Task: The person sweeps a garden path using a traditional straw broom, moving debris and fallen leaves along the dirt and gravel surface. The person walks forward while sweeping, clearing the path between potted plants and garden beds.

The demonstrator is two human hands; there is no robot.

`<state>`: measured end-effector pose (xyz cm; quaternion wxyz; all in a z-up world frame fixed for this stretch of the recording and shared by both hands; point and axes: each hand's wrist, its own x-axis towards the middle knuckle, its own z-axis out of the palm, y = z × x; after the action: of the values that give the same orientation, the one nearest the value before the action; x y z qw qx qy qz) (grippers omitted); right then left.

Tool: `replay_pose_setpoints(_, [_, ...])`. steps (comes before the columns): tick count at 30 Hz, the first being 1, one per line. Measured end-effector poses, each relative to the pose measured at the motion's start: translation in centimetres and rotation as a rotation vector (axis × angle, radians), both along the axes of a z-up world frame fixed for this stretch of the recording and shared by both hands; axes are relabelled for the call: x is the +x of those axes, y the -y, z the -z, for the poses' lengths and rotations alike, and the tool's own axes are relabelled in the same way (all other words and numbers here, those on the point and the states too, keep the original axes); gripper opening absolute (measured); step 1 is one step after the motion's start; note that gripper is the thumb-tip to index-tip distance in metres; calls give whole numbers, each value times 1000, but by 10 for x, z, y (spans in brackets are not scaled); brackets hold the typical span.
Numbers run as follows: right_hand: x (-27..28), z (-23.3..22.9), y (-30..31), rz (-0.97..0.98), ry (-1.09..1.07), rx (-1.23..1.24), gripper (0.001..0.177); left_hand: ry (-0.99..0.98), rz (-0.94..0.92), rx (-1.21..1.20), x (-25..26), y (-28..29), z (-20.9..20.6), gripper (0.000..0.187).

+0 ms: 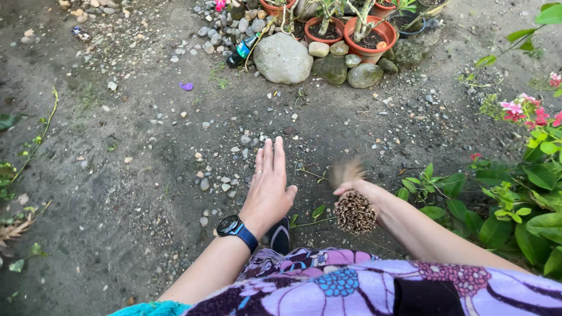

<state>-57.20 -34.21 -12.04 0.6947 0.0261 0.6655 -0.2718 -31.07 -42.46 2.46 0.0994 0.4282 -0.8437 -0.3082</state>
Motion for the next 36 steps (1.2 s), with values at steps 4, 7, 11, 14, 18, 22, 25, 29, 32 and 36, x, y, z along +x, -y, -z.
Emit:
replay_pose_setpoints(4, [19, -7, 25, -2, 359, 45, 19, 1, 71, -9, 4, 36, 3, 108])
replay_pose_setpoints(7, [19, -26, 14, 53, 366, -75, 22, -1, 111, -6, 2, 62, 8, 108])
replay_pose_setpoints(11, [6, -59, -9, 54, 297, -180, 27, -4, 155, 19, -11, 93, 11, 107])
replay_pose_setpoints(14, [-2, -79, -24, 92, 213, -184, 29, -18, 219, 16, -21, 106, 13, 106])
replay_pose_setpoints(18, [-15, -94, -39, 163, 177, -229, 29, -43, 303, 13, -42, 116, 14, 107])
replay_pose_setpoints(22, [-44, -88, -57, 344, 99, -173, 34, -60, 380, 12, -64, 122, 16, 107])
replay_pose_setpoints(25, [-87, -63, -65, 421, 96, -165, 32, -60, 413, 5, -83, 127, 15, 107])
replay_pose_setpoints(29, [-144, -4, -56, 562, 54, -91, 23, -30, 398, 28, -106, 138, 9, 106])
replay_pose_setpoints(32, [-187, 40, -26, 545, 2, -30, 17, -23, 377, 37, -128, 144, 4, 107])
replay_pose_setpoints(36, [-208, 50, 1, 336, 3, 77, 18, -42, 403, 13, -159, 150, 3, 107])
